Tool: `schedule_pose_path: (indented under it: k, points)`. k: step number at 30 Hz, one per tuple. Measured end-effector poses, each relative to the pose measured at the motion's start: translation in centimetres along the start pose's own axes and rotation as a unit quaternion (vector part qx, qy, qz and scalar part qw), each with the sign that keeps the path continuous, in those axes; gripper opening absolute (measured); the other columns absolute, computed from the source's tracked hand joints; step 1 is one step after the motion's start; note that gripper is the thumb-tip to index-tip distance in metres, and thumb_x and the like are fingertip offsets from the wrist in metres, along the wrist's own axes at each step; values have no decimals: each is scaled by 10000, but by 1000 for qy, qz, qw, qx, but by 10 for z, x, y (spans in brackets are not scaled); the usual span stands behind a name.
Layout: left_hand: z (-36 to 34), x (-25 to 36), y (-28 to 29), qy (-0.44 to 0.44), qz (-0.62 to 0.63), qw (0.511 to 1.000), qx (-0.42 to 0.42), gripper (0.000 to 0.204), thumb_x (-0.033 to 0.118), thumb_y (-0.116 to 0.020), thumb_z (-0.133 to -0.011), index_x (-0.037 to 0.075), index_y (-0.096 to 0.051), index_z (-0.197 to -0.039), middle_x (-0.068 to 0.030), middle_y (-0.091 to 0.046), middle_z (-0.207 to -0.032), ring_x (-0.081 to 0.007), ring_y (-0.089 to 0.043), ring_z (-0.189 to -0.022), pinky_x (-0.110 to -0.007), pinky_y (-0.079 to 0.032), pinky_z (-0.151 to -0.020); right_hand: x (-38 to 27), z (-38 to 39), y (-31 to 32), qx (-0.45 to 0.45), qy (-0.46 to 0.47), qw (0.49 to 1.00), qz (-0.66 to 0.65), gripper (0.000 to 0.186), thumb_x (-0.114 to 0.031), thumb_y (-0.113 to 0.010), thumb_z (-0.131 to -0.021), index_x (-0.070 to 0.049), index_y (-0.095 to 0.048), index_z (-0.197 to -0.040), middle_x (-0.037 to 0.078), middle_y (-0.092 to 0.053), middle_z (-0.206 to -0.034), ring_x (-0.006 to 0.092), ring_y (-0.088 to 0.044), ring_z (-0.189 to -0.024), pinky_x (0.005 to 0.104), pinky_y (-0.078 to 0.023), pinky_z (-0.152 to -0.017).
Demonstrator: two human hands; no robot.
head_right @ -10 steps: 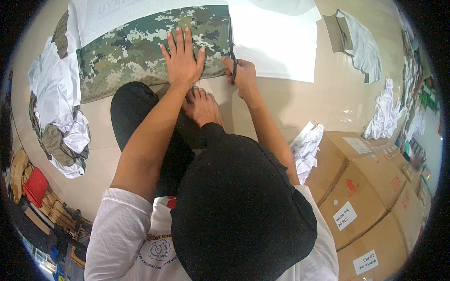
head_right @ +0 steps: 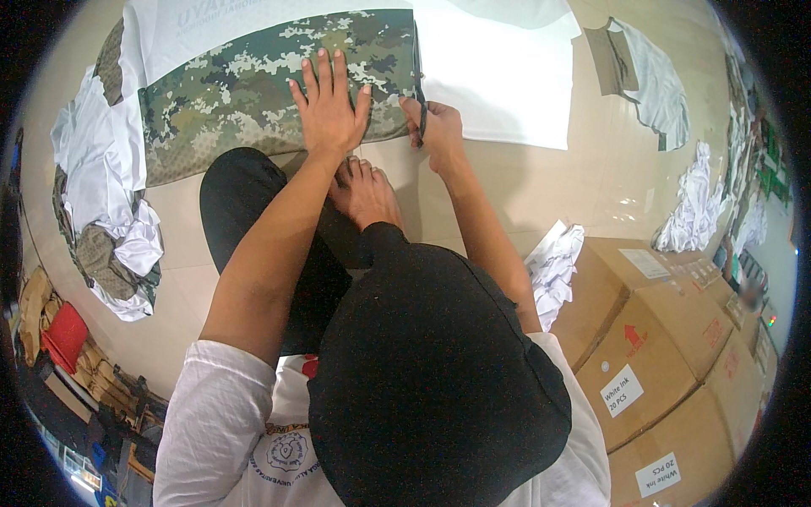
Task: The person sits on the floor and uses scissors to cut a white t-shirt that is laid over a camouflage fabric template. They trim the edges of the shirt to match the template shape, then lift and unfold the cut shirt to inspect the result.
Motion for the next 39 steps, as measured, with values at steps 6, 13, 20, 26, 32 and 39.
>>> schedule_pose_path:
  k: [6, 13, 20, 26, 32, 39]
  points:
    - [0, -1, -1, 2, -1, 1000, -1, 808, 576, -402, -1122, 123, -222, -1766, -157, -191, -1832, -433, -118, -1687, -657, -61, -1349, 6, -5, 0, -4, 1, 1000, -4, 375, -327, -885, -882, -23, -676, -813, 29, -614, -664, 125, -538, -504, 308, -409, -467]
    - [-1, 0, -2, 2, 5, 1000, -4, 805, 574, -403, -1123, 128, -222, -1767, -155, -187, -1834, -438, -114, -1687, -658, -61, -1349, -1, -5, 1, -1, 6, 1000, 17, 378, -340, -873, -887, -30, -677, -796, 29, -612, -664, 128, -539, -515, 309, -410, -483]
    - [0, -1, -1, -1, 4, 1000, 2, 801, 571, -408, -1123, 120, -239, -1763, -156, -190, -1833, -438, -114, -1687, -664, -61, -1346, -16, -16, -5, -12, 14, 1000, 4, 375, -347, -869, -885, -37, -683, -784, 28, -609, -652, 131, -552, -522, 311, -411, -479]
    - [1, -1, 1, -3, 10, 1000, 8, 804, 569, -420, -1119, 116, -248, -1760, -160, -203, -1830, -440, -128, -1683, -665, -70, -1345, -14, -22, -5, -12, 14, 1000, 8, 353, -315, -871, -889, -34, -685, -783, 23, -608, -654, 129, -547, -528, 314, -407, -482]
    - [-1, 0, -1, 0, 3, 1000, -2, 807, 575, -408, -1122, 112, -239, -1762, -164, -193, -1832, -436, -111, -1687, -661, -57, -1346, -12, -25, -5, -14, 12, 1000, 5, 344, -300, -875, -887, -23, -694, -792, 24, -610, -656, 129, -548, -532, 314, -405, -488]
    - [0, -1, -1, -1, 10, 1000, -2, 806, 581, -392, -1126, 110, -237, -1762, -164, -186, -1834, -435, -95, -1691, -659, -42, -1346, -26, -25, -10, -18, 31, 999, 4, 385, -341, -857, -891, -15, -687, -776, 34, -614, -647, 132, -548, -507, 312, -403, -483]
Point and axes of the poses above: each hand's wrist, its own z-axis away from the middle knuckle, its own y-axis out of the back of the hand, x = y × z, the point moved 9 cm from there along -z, towards the middle knuckle
